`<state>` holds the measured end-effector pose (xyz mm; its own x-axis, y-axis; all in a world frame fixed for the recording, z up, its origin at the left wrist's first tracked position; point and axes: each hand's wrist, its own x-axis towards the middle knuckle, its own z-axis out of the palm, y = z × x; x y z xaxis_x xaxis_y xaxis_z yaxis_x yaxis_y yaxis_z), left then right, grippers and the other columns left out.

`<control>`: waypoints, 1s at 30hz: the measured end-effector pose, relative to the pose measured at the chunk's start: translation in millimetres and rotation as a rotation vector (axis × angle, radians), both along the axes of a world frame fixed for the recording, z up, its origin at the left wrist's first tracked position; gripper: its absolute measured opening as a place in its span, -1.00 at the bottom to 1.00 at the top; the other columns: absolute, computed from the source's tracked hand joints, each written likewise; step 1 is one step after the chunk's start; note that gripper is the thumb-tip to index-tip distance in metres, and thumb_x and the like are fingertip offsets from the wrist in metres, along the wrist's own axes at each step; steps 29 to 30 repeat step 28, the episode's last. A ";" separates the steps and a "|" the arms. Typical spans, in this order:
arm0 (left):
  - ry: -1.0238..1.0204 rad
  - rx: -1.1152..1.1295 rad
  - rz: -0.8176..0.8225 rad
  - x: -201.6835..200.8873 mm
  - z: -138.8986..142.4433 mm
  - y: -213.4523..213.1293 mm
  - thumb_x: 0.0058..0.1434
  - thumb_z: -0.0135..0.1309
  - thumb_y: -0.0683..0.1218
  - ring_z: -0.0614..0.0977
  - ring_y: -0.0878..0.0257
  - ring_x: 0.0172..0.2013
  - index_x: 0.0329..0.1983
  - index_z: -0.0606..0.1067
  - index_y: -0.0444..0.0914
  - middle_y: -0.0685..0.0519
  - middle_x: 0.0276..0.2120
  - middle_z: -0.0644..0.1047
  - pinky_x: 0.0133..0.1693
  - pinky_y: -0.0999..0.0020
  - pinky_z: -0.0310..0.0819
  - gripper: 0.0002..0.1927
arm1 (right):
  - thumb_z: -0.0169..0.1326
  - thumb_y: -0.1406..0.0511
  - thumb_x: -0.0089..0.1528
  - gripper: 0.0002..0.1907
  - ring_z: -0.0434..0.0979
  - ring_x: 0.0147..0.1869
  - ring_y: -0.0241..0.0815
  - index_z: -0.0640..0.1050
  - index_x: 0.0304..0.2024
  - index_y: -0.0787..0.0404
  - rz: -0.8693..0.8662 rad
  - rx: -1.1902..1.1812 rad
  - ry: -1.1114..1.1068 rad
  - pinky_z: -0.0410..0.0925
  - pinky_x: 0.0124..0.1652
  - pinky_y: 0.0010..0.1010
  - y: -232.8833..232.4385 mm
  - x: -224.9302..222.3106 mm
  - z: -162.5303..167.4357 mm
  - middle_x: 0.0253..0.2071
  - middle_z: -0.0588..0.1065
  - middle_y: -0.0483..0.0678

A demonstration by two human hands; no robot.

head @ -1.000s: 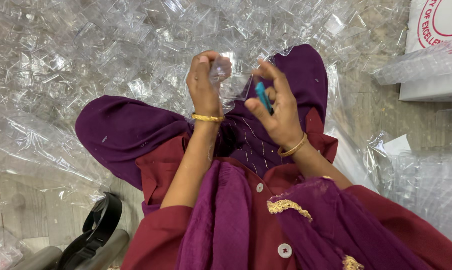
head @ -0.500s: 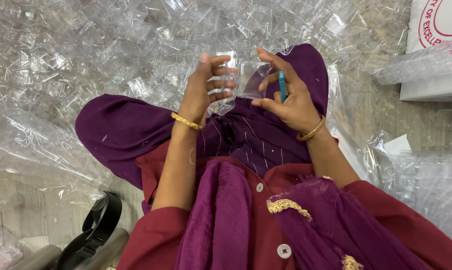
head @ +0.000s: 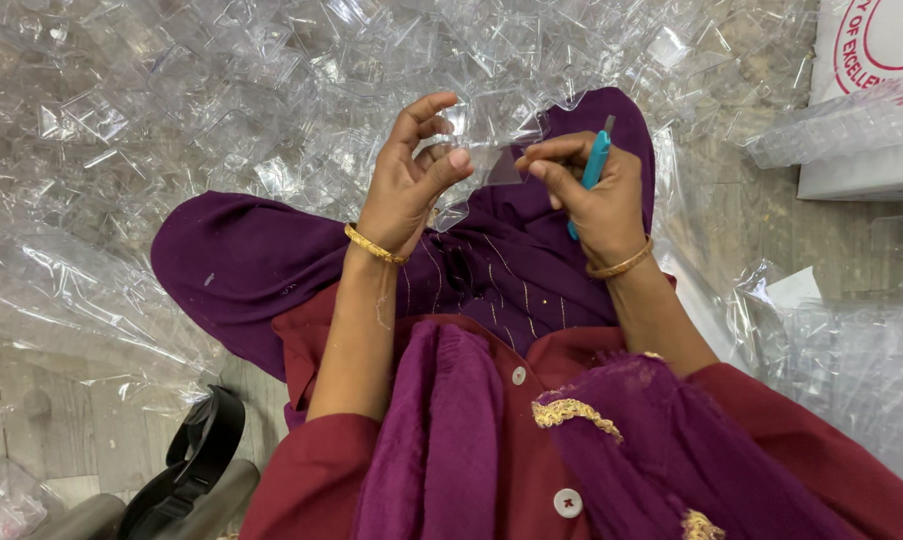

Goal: The person sits on the floor among piles of clear plastic boxes and uses a small utility knife to trim excess plastic from box edges. They work through boxes one at a time, occasionally stacking finished boxes and handling a large plastic-wrapped bundle of boxes.

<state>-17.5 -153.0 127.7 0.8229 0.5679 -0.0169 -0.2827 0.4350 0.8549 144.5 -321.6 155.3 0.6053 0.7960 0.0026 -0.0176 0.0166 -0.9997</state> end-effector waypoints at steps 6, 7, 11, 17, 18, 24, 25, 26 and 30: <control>0.156 -0.291 0.079 22.7 -30.1 2.4 0.37 -0.03 0.23 0.61 0.21 -0.10 0.24 0.43 -0.33 -0.05 0.02 0.44 -0.04 0.25 0.60 -0.39 | 0.18 0.57 0.28 -0.85 0.68 -0.02 -0.21 0.63 -0.16 0.29 -0.013 0.096 -0.697 0.52 -0.06 -0.44 0.0 -5.9 12.4 -0.08 0.63 -0.02; 0.187 -0.326 0.090 29.3 -36.0 1.5 0.35 -0.04 0.25 0.61 0.19 -0.15 0.20 0.43 -0.34 -0.08 -0.04 0.48 -0.10 0.24 0.60 -0.37 | 0.19 0.58 0.24 -0.83 0.68 -0.03 -0.18 0.63 -0.20 0.28 -0.011 0.089 -0.794 0.52 -0.08 -0.44 1.0 -8.4 13.0 -0.09 0.62 -0.03; 0.150 -0.351 0.268 35.7 -47.1 0.4 0.34 -0.01 0.22 0.63 0.12 -0.15 0.15 0.42 -0.41 -0.08 -0.15 0.56 -0.10 0.17 0.62 -0.38 | 0.20 0.60 0.15 -0.75 0.68 -0.05 -0.14 0.65 -0.21 0.22 0.029 0.035 -0.877 0.52 -0.13 -0.42 1.4 -14.1 14.0 -0.08 0.61 -0.05; 0.131 -0.306 0.163 33.1 -35.2 -4.1 0.34 -0.08 0.14 0.69 0.09 -0.12 0.17 0.44 -0.39 -0.11 -0.11 0.57 -0.07 0.22 0.65 -0.44 | 0.19 0.58 0.13 -0.70 0.67 -0.06 -0.14 0.68 -0.15 0.18 0.044 0.027 -0.881 0.51 -0.14 -0.40 -2.5 -18.7 9.1 -0.10 0.61 -0.05; 0.140 -0.275 0.151 32.1 -33.8 -3.2 0.33 -0.08 0.12 0.68 0.11 -0.12 0.15 0.43 -0.36 -0.07 -0.08 0.57 -0.07 0.23 0.65 -0.48 | 0.20 0.57 0.15 -0.72 0.68 -0.05 -0.15 0.67 -0.16 0.18 0.058 0.031 -0.876 0.52 -0.13 -0.40 -2.9 -17.9 8.5 -0.10 0.61 -0.06; 0.167 -0.246 0.176 37.4 -56.8 4.4 0.34 -0.11 0.05 0.68 0.11 -0.16 -0.06 0.46 -0.32 -0.08 -0.16 0.57 -0.10 0.20 0.69 -0.64 | 0.24 0.52 0.20 -0.81 0.68 -0.04 -0.17 0.66 -0.17 0.21 0.112 0.048 -0.831 0.52 -0.12 -0.41 -3.1 -13.9 9.9 -0.10 0.62 -0.05; 0.164 -0.257 0.199 40.6 -65.2 4.3 0.35 -0.11 0.05 0.68 0.09 -0.19 -0.09 0.45 -0.31 -0.08 -0.20 0.55 -0.13 0.19 0.69 -0.67 | 0.26 0.49 0.23 -0.84 0.67 -0.02 -0.17 0.64 -0.16 0.21 0.087 0.060 -0.829 0.52 -0.08 -0.40 -3.1 -15.6 10.4 -0.08 0.61 -0.04; 0.162 -0.268 0.222 43.5 -74.3 4.6 0.36 -0.11 0.05 0.68 0.06 -0.23 -0.13 0.45 -0.30 -0.08 -0.24 0.53 -0.16 0.18 0.68 -0.68 | 0.29 0.46 0.26 -0.86 0.66 0.00 -0.16 0.63 -0.14 0.21 0.061 0.071 -0.826 0.51 -0.04 -0.39 -4.1 -17.2 11.4 -0.07 0.60 -0.03; 0.142 -0.314 0.265 47.2 -93.2 8.3 0.40 -0.09 0.06 0.65 0.04 -0.26 -0.10 0.46 -0.31 -0.10 -0.27 0.53 -0.19 0.18 0.63 -0.67 | 0.28 0.27 0.26 -0.61 0.57 -0.19 -0.10 0.54 0.12 0.16 -0.022 -0.118 -0.675 0.46 -0.14 -0.39 -8.5 -19.1 15.1 0.11 0.52 0.02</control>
